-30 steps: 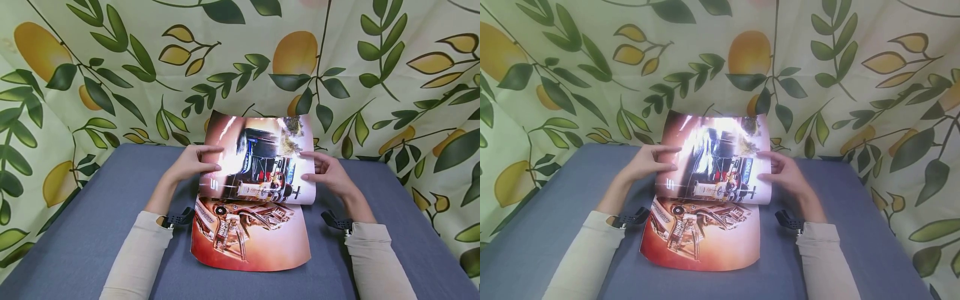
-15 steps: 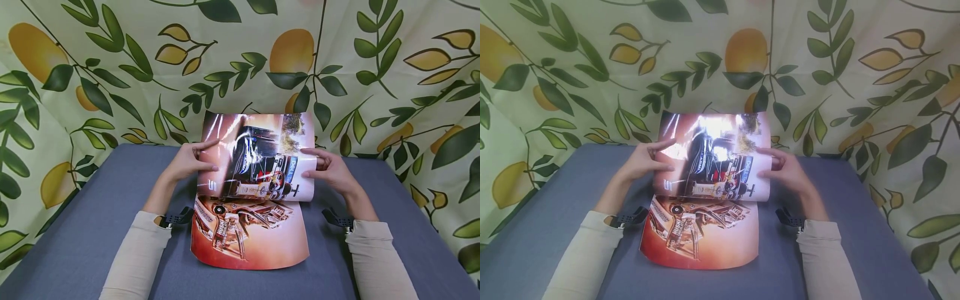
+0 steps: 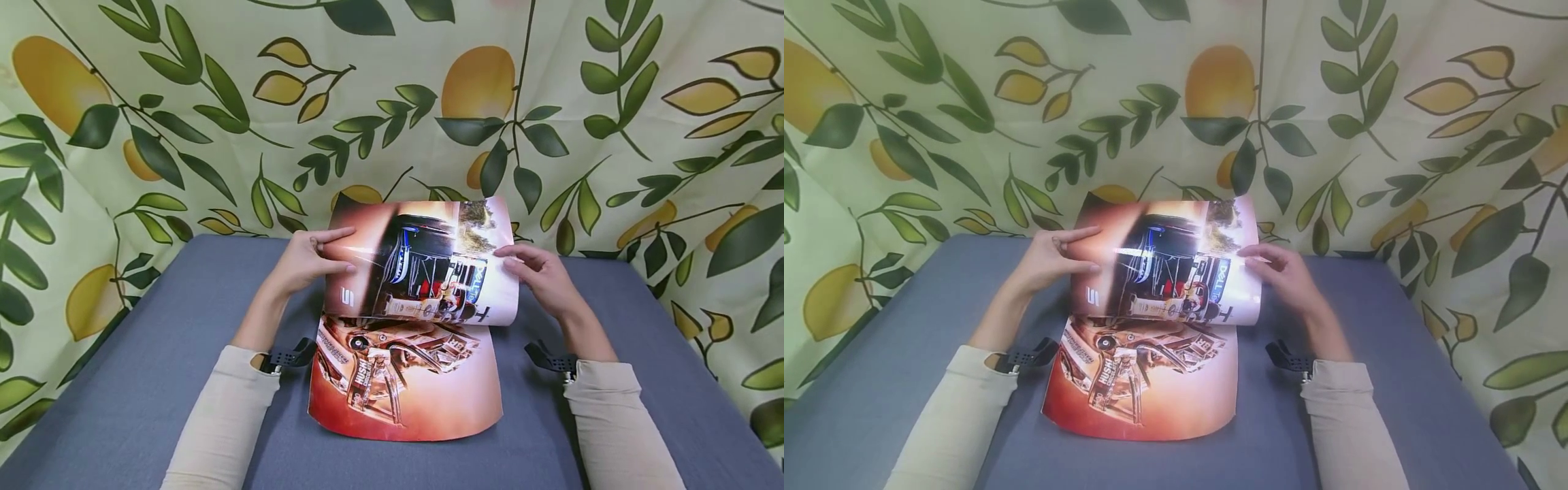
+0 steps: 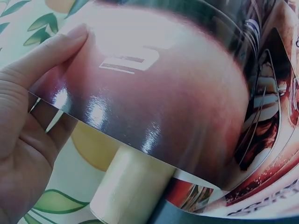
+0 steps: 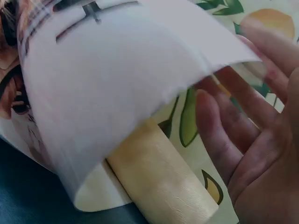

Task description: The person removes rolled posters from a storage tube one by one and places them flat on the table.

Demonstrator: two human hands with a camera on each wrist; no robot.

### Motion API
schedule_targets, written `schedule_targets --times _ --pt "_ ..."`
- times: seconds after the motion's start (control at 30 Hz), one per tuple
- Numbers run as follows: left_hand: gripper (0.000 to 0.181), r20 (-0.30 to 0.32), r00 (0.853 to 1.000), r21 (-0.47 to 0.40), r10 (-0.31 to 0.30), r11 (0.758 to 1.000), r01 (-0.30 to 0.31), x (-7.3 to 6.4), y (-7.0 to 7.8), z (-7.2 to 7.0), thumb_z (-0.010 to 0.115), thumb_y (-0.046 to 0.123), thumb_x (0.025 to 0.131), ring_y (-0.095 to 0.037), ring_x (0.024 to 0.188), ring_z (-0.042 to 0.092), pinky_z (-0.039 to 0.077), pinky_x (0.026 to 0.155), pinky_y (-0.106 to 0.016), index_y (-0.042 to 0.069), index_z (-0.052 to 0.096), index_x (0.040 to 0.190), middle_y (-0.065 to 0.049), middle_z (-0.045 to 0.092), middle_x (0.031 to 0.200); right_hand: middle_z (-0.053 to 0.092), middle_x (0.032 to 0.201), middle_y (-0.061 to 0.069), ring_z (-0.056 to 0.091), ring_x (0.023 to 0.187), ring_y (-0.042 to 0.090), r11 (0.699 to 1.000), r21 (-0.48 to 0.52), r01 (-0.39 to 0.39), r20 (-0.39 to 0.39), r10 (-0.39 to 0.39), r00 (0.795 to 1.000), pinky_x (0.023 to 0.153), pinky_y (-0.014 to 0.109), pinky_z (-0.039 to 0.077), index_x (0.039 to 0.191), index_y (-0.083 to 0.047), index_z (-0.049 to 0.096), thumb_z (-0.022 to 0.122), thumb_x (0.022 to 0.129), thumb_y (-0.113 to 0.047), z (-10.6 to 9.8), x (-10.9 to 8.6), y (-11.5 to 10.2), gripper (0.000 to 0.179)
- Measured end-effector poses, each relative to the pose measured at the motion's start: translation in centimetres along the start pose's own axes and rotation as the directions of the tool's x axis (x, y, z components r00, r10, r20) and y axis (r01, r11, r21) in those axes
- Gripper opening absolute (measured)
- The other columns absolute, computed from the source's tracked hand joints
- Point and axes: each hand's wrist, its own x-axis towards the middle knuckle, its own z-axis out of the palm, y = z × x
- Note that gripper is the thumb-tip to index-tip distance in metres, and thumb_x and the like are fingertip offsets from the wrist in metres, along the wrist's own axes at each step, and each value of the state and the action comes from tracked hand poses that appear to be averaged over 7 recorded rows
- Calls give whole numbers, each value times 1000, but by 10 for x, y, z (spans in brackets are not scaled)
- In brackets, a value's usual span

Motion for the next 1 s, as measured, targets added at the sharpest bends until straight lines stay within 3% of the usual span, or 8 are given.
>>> schedule_targets --times 0.1,0.17,0.37,0.53,0.67,0.83,0.93,1.0 --pt "65 39 999 15 20 1000 -21 0 2 0 89 4 73 -3 50 35 34 49 -19 9 67 134 12 47 54 68 121 -13 67 92 0 998 67 -18 -15 19 1000 73 15 54 133 -12 65 65 93 7 2 3 0 45" --pt "60 58 997 45 45 998 -48 0 3 0 88 5 74 -2 57 42 40 54 -18 8 68 131 14 53 64 72 118 -12 71 92 2 991 135 -21 -10 23 1000 72 16 56 139 -9 60 66 88 13 3 3 -1 55" --pt "38 70 993 139 93 985 -102 1 1 1 80 13 86 -6 74 57 49 65 -19 7 72 124 -8 69 103 79 92 -7 73 81 4 986 163 -18 15 16 1000 66 17 56 130 -13 65 69 82 20 1 1 -3 58" --pt "63 56 994 85 90 992 -95 2 1 3 86 9 79 -11 85 61 52 73 -20 13 64 138 -15 68 124 79 92 -9 73 80 5 995 96 -10 48 6 999 66 18 56 125 -16 67 72 80 19 -2 -1 -10 57" --pt "73 46 995 27 84 996 -85 1 4 2 87 4 76 -12 82 62 54 72 -22 13 59 143 -12 71 113 74 82 -13 64 70 -1 999 43 26 63 -29 998 59 17 49 120 -15 68 68 83 17 -4 -1 -13 49" --pt "72 34 997 6 67 998 -67 0 7 0 88 3 74 -7 60 55 49 57 -21 12 61 140 3 62 70 73 75 -10 57 61 0 1000 11 20 49 -20 999 54 20 44 119 -13 71 70 87 10 -1 1 -13 39" --pt "70 23 998 -3 64 998 -64 0 8 -1 88 2 74 -6 59 54 47 57 -21 10 63 139 4 63 67 77 79 -8 65 64 2 999 40 -2 35 1 999 56 18 50 118 -15 72 72 85 11 0 1 -13 42" --pt "68 17 998 -11 59 998 -59 0 9 -1 87 2 75 -6 64 58 50 60 -20 9 63 138 -2 71 78 79 84 -7 70 69 3 997 76 -11 18 9 1000 59 18 53 116 -16 73 72 84 13 1 0 -13 43"
